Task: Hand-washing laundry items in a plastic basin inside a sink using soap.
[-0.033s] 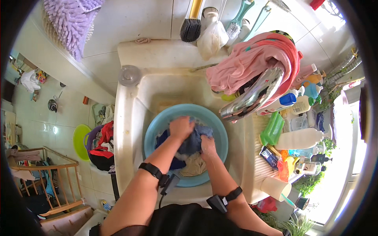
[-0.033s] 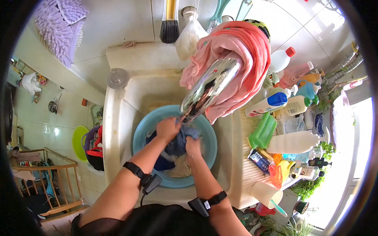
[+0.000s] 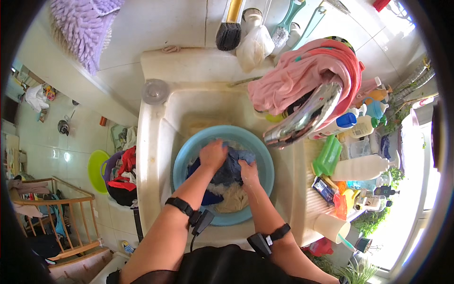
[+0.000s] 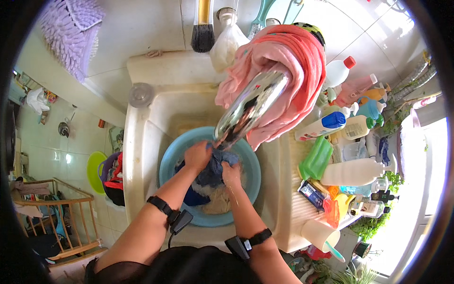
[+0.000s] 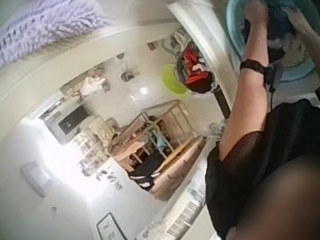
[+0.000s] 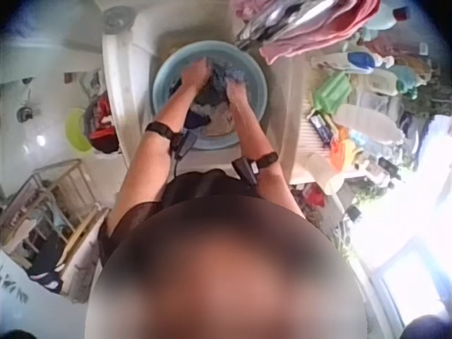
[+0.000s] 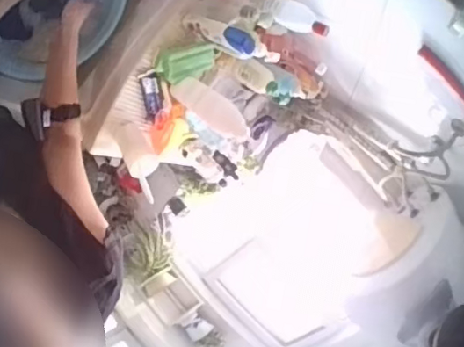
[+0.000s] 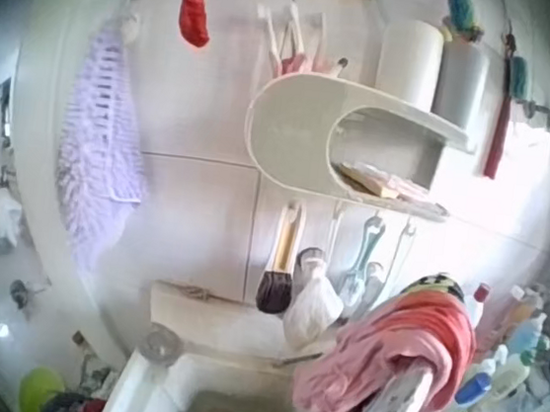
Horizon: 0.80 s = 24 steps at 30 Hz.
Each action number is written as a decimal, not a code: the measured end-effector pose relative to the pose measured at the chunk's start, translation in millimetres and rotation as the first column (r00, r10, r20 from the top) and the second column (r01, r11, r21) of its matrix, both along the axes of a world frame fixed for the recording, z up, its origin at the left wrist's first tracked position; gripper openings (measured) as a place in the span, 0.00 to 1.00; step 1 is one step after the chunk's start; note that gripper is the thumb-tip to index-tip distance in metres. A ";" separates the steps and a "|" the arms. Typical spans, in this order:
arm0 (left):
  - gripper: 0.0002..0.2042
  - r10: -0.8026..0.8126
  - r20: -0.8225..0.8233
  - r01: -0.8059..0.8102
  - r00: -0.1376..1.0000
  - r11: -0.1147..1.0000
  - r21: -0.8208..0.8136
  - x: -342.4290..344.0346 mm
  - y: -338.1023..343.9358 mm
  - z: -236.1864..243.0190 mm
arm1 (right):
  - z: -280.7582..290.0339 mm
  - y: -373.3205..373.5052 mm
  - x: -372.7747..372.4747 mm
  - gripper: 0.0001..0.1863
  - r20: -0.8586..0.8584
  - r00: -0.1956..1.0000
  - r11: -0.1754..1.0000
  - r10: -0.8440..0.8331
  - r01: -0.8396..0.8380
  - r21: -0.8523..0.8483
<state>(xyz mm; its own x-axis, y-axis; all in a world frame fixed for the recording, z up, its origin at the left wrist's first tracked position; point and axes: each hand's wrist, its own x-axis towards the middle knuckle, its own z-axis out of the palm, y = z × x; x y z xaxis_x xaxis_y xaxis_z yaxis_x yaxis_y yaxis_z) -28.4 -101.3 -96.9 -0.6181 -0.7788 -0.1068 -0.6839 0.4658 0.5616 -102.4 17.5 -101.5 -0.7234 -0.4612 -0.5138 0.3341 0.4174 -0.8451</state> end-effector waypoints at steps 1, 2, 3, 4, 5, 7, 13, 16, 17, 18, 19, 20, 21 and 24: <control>0.12 0.095 0.094 -0.104 0.991 0.990 0.093 6.4 2.3 -2.5 | -2.8 -2.5 0.2 0.19 -0.004 1.000 1.000 -0.010 0.010 0.001; 0.12 0.091 0.096 -0.100 0.991 0.991 0.092 14.7 13.4 -10.5 | -6.7 -3.4 2.7 0.23 -0.386 0.912 0.974 0.137 -0.054 0.220; 0.14 0.060 0.173 -0.067 0.983 0.997 0.033 24.8 26.5 -21.2 | -11.1 -5.2 3.9 0.28 -0.662 0.668 0.902 0.338 -0.029 0.431; 0.17 0.034 0.246 -0.029 0.969 0.999 -0.024 29.2 34.6 -28.4 | -17.0 -3.5 2.0 0.28 -0.665 0.667 0.905 0.335 -0.030 0.425; 0.17 0.038 0.248 -0.032 0.968 0.999 -0.027 33.2 40.5 -28.5 | -23.8 2.0 3.2 0.30 -0.553 0.550 0.734 0.626 -0.176 0.656; 0.18 -0.341 0.396 0.290 0.852 0.939 0.185 40.2 45.3 -27.0 | -21.0 2.1 -2.6 0.31 -0.343 0.399 0.500 0.850 -0.407 0.765; 0.11 -0.204 0.294 0.086 0.934 0.926 0.369 22.2 16.6 -23.3 | -35.6 -8.0 -30.6 0.28 -0.329 0.707 0.757 0.626 -0.450 0.474; 0.13 -0.248 -0.236 0.336 0.940 0.798 0.499 21.6 34.9 33.0 | -17.6 -10.0 -40.5 0.27 0.632 0.775 0.981 -0.019 0.136 -0.137; 0.13 -0.279 -0.323 0.403 0.904 0.809 0.428 16.8 50.6 60.3 | -3.3 -6.1 -43.0 0.26 0.764 0.645 0.957 -0.032 0.240 -0.162; 0.13 -0.303 -0.394 0.446 0.868 0.825 0.347 15.1 61.4 80.7 | 2.8 -3.0 -40.6 0.26 0.769 0.639 0.961 0.020 0.199 -0.191; 0.13 -0.322 -0.395 0.452 0.860 0.840 0.300 12.1 70.3 93.2 | 9.2 5.2 -37.2 0.26 0.765 0.642 0.962 0.052 0.174 -0.211; 0.12 -0.342 -0.394 0.457 0.853 0.855 0.245 6.4 74.5 98.3 | 10.9 9.3 -35.1 0.25 0.752 0.655 0.962 0.069 0.157 -0.225; 0.12 -0.320 -0.443 0.432 0.837 0.884 0.178 3.4 85.0 90.6 | 10.1 15.1 -28.2 0.25 0.746 0.663 0.961 0.066 0.158 -0.225; 0.10 -0.322 -0.404 0.375 0.856 0.925 0.057 -11.8 91.9 83.2 | 10.9 24.2 -19.4 0.24 0.713 0.701 0.955 0.006 0.207 -0.212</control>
